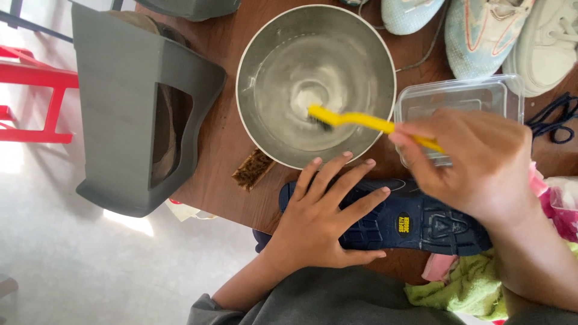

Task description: Brushing and cleaning the sole of a shoe using a small brush and a cloth.

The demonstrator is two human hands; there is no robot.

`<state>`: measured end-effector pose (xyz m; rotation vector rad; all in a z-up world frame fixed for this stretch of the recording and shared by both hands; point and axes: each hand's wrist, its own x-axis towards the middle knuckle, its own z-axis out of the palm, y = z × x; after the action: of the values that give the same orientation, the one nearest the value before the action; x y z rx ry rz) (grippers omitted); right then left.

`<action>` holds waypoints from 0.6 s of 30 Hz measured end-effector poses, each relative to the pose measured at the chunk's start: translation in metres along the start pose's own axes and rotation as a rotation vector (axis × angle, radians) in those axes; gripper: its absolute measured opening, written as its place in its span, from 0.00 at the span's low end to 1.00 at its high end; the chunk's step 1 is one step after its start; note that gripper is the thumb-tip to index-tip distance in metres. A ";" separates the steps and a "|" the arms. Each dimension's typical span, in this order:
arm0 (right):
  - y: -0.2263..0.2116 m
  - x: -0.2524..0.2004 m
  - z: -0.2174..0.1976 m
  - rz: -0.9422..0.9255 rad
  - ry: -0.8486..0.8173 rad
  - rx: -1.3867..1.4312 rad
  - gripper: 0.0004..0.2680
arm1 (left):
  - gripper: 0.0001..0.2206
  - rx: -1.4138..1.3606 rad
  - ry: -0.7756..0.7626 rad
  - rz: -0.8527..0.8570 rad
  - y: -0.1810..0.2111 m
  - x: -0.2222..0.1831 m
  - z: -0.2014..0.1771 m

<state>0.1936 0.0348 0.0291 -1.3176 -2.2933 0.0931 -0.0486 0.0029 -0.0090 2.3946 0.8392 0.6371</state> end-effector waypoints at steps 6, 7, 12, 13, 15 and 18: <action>0.010 -0.001 -0.031 0.012 -0.117 0.043 0.07 | 0.31 0.044 0.005 0.027 0.004 0.004 -0.003; 0.014 -0.006 -0.036 -0.001 -0.130 -0.004 0.07 | 0.31 0.080 0.024 0.038 0.003 0.004 -0.001; 0.026 -0.017 -0.072 -0.019 -0.095 0.099 0.04 | 0.32 0.107 -0.003 0.076 0.004 -0.007 0.008; 0.027 -0.022 -0.078 -0.012 -0.106 0.105 0.06 | 0.32 0.162 -0.034 0.089 0.006 -0.009 0.007; 0.028 -0.033 -0.091 0.006 -0.109 0.103 0.08 | 0.32 0.215 -0.070 0.118 0.012 -0.005 0.008; 0.024 -0.047 -0.103 0.125 -0.114 0.160 0.08 | 0.27 0.178 -0.142 0.087 0.030 0.003 0.013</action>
<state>0.2778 -0.0098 0.0950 -1.4024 -2.2422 0.3947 -0.0262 -0.0201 -0.0001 2.6138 0.7636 0.4338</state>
